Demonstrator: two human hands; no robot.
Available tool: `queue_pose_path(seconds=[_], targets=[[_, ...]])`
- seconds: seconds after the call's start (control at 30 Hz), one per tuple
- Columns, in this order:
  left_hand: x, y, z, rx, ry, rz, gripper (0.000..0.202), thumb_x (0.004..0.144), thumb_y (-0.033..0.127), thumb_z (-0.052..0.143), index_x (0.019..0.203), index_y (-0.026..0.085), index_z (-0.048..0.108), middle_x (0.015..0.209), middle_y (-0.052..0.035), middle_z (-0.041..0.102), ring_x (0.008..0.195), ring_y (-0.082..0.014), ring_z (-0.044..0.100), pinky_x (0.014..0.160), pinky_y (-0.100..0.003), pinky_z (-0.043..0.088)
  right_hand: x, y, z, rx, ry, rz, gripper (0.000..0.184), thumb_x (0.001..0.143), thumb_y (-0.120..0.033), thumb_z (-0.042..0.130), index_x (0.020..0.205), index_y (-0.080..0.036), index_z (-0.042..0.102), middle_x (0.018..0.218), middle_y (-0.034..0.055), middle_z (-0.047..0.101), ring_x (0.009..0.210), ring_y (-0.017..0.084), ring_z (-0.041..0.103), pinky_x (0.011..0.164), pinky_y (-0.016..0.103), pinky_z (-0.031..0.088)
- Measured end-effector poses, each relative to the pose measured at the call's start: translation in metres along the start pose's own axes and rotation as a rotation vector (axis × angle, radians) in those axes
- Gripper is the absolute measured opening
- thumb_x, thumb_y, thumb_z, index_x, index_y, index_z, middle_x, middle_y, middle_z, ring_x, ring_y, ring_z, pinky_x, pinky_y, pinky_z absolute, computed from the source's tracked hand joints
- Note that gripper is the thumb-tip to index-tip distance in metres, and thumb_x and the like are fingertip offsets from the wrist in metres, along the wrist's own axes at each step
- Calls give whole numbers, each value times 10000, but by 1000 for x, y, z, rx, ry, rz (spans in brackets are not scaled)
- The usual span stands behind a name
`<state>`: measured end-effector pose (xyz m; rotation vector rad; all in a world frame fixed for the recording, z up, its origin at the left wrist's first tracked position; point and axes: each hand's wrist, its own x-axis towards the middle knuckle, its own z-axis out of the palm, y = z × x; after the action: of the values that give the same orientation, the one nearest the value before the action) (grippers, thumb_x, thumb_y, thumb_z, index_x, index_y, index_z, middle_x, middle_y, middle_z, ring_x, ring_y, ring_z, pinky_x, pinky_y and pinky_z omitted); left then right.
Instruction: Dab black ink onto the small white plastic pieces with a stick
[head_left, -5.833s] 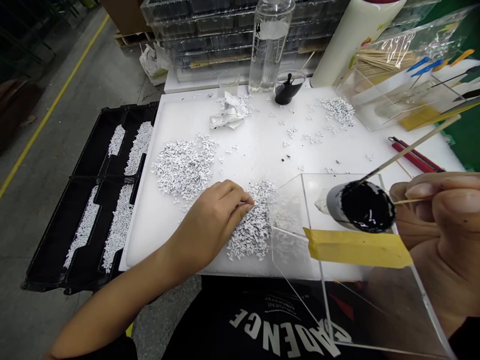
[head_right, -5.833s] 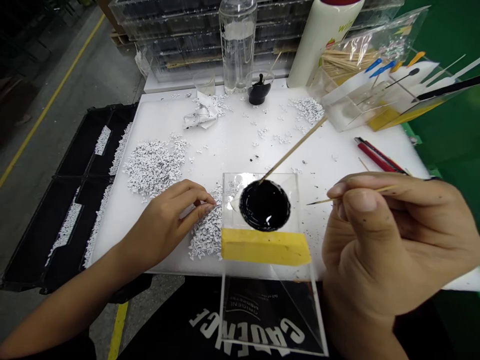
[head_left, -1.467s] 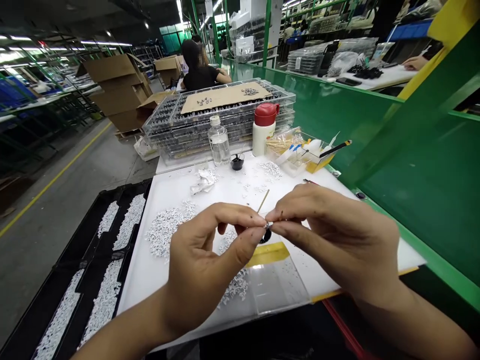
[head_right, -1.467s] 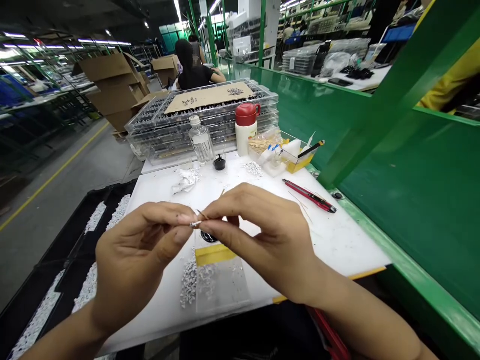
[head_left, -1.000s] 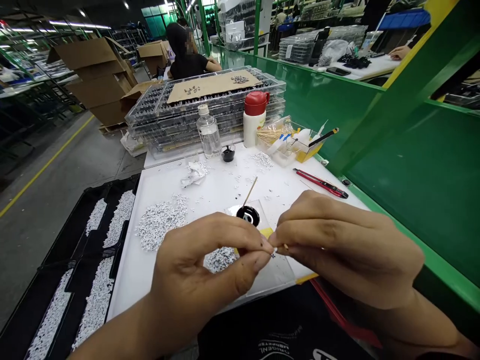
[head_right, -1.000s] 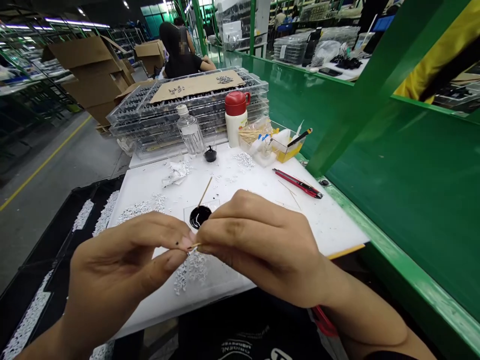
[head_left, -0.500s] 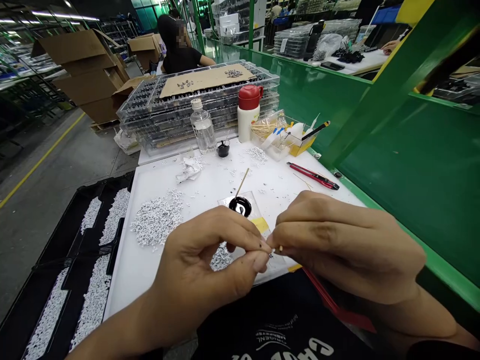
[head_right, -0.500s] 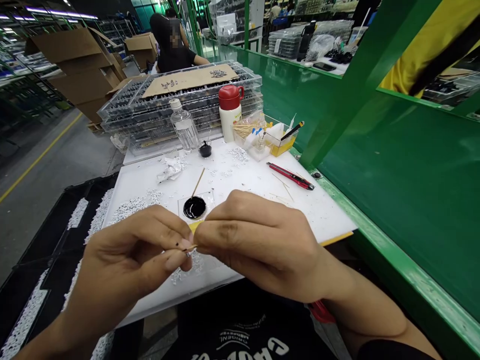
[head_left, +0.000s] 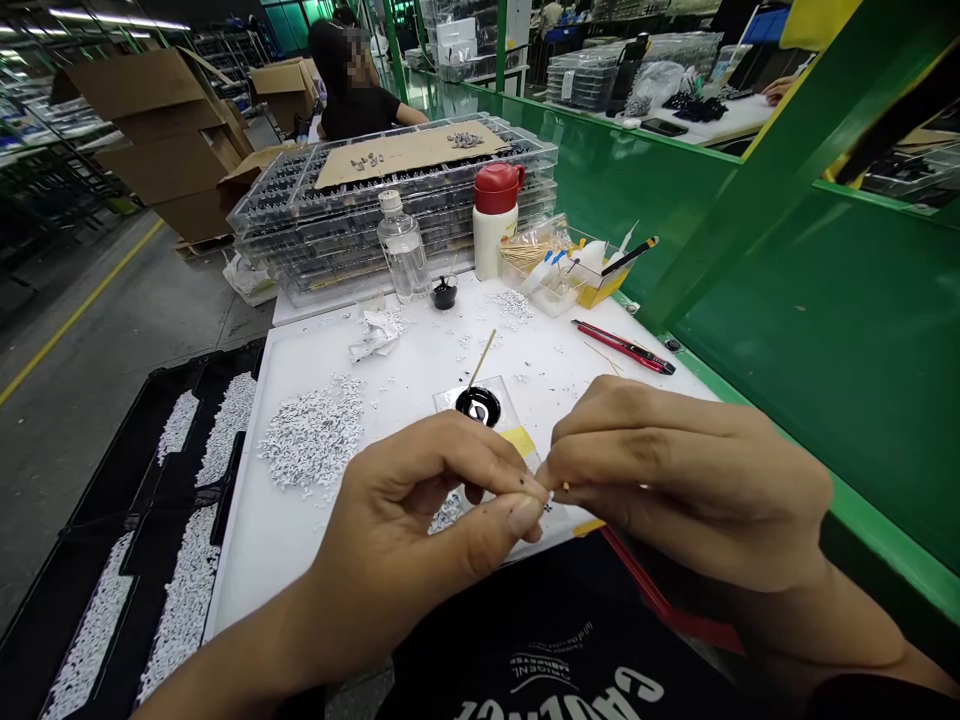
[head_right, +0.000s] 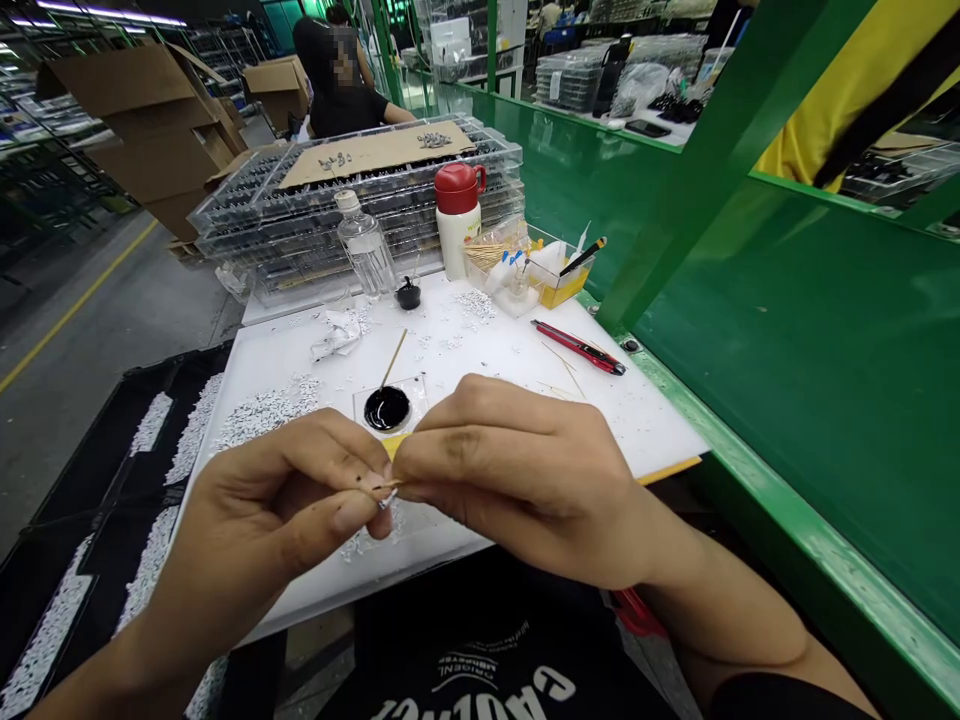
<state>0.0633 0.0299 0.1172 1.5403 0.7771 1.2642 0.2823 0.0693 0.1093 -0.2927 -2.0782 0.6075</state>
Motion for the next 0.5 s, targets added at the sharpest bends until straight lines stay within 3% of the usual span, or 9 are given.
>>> queue_pose_path(seconds=[0.13,0.5], targets=[[-1,-1,0,-16,-10,-15,196,857,20,793,845,215,778,876,-18,777,689,-94,702,653,-167,620,1,1,1,4,-4,-1,138,996,-48,675,1114,-110,710,1012,72,720,930,105,688,833,207,606],[-1,-2,0,11,7,20,206,817,-6,787,812,197,753,844,2,755,633,-71,661,594,-159,581,0,0,3,27,-12,7,204,1008,-22,643,1172,-128,703,1033,77,718,936,111,680,815,239,612]])
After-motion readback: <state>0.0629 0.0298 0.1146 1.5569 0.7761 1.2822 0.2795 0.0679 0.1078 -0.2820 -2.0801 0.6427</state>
